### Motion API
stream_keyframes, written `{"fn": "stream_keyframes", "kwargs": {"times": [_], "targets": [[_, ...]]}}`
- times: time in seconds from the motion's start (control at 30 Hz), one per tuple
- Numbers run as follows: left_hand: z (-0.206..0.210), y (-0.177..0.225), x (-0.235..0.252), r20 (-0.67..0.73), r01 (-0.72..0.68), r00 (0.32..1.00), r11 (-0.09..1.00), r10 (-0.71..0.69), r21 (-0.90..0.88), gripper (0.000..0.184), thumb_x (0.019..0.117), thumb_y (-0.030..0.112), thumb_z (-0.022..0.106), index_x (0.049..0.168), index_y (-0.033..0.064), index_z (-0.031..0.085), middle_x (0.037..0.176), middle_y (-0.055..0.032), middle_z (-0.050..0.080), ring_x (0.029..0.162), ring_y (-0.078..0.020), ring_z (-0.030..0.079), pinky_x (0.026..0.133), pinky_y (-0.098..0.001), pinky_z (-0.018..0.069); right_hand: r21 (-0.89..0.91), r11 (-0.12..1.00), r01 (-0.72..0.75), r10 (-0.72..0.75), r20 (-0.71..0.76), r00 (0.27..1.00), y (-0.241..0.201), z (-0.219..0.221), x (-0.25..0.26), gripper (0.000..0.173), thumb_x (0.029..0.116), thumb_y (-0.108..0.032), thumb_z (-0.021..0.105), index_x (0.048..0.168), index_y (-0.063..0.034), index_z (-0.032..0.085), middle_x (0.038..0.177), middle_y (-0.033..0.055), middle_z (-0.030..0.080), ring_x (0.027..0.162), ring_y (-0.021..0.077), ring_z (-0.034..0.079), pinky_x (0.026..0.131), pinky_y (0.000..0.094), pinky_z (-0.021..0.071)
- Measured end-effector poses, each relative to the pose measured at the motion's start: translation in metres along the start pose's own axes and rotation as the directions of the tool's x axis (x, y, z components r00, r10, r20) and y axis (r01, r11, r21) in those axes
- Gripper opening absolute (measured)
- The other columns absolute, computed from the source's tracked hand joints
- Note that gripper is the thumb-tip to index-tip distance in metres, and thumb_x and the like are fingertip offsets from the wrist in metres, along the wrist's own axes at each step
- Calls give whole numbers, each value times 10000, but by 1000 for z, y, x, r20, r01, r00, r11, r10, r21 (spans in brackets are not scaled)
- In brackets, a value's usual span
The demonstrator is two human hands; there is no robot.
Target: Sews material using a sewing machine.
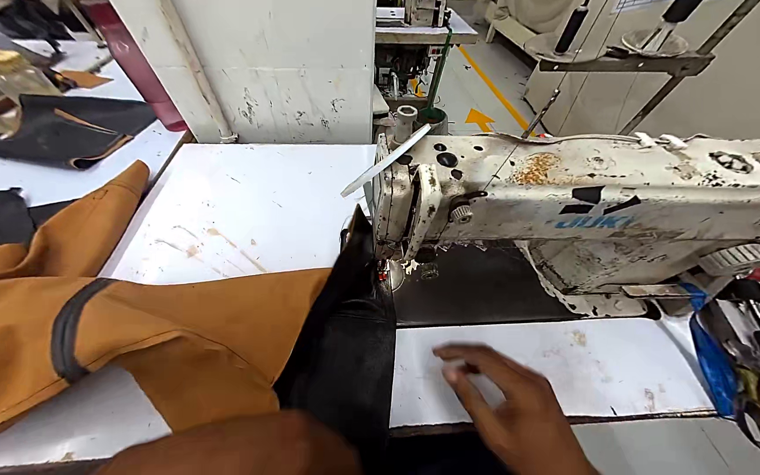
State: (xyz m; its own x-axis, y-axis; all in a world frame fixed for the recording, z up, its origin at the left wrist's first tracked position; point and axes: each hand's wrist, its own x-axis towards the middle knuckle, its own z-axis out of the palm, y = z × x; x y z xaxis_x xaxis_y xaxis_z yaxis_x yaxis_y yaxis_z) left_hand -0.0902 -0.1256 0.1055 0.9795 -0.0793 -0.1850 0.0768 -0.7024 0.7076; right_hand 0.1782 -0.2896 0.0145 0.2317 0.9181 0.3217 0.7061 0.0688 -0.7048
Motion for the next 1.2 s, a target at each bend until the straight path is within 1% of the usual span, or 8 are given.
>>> {"fn": "stream_keyframes", "kwargs": {"times": [0.1,0.2,0.33,0.43,0.6,0.77,0.87,1.2], "targets": [[-1,-48,46,-198,-36,973,931,115,362,239,1063,193,509,1177,82,689,1132,-86,675,1052,-220,675,905,-394,582,-105,987,-120,122,18,992,9,14,72,280,1035,-258,590,1231,-92,702,1026,39,741,883,162,719,806,421,614],[2,-89,77,-237,-20,944,761,228,649,459,1076,398,458,1367,81,619,1452,-118,571,1405,-247,503,1188,-400,396,-142,962,-232,239,36,970,15,30,137,229,996,-226,649,1069,-9,653,914,129,692,868,260,690,787,482,552],[18,-105,76,-251,73,956,708,151,703,618,1104,487,264,1513,85,495,1585,-106,459,1499,-238,390,1234,-457,310,-177,977,-122,107,-96,990,32,56,168,387,853,-169,759,1130,87,675,1136,272,681,1130,381,645,987,549,479],[30,-101,67,-287,150,956,748,57,647,673,1096,525,212,1582,97,395,1665,-76,337,1554,-218,275,1267,-483,227,-148,987,-59,26,-215,976,37,65,166,360,809,-132,777,1080,87,686,1069,255,701,1066,359,670,947,528,496],[27,-100,72,-345,175,937,767,64,618,688,1075,577,236,1524,124,495,1603,-64,443,1517,-220,354,1249,-500,255,-195,978,-77,3,-353,936,38,61,161,361,825,-141,730,1097,88,667,1105,281,678,1118,384,645,974,531,480],[19,-110,87,-391,61,900,830,195,555,511,1075,444,387,1291,79,670,1379,-140,618,1426,-286,477,1234,-516,304,55,912,-405,409,-157,899,13,26,123,277,926,-162,753,1132,-58,600,958,70,695,734,181,679,662,393,586],[21,-113,88,-403,55,888,819,222,572,507,1077,417,384,1306,49,647,1391,-153,607,1418,-288,484,1219,-475,339,309,864,-398,408,35,912,-3,24,73,276,927,-169,741,1190,-144,662,878,33,736,598,174,672,522,339,591],[25,-115,87,-425,34,861,804,278,594,427,1070,304,402,1231,19,677,1314,-167,654,1363,-319,540,1187,-453,394,492,710,-504,385,327,863,-13,38,61,351,923,-80,733,1270,-127,696,1015,64,743,622,166,660,578,278,589]]}}
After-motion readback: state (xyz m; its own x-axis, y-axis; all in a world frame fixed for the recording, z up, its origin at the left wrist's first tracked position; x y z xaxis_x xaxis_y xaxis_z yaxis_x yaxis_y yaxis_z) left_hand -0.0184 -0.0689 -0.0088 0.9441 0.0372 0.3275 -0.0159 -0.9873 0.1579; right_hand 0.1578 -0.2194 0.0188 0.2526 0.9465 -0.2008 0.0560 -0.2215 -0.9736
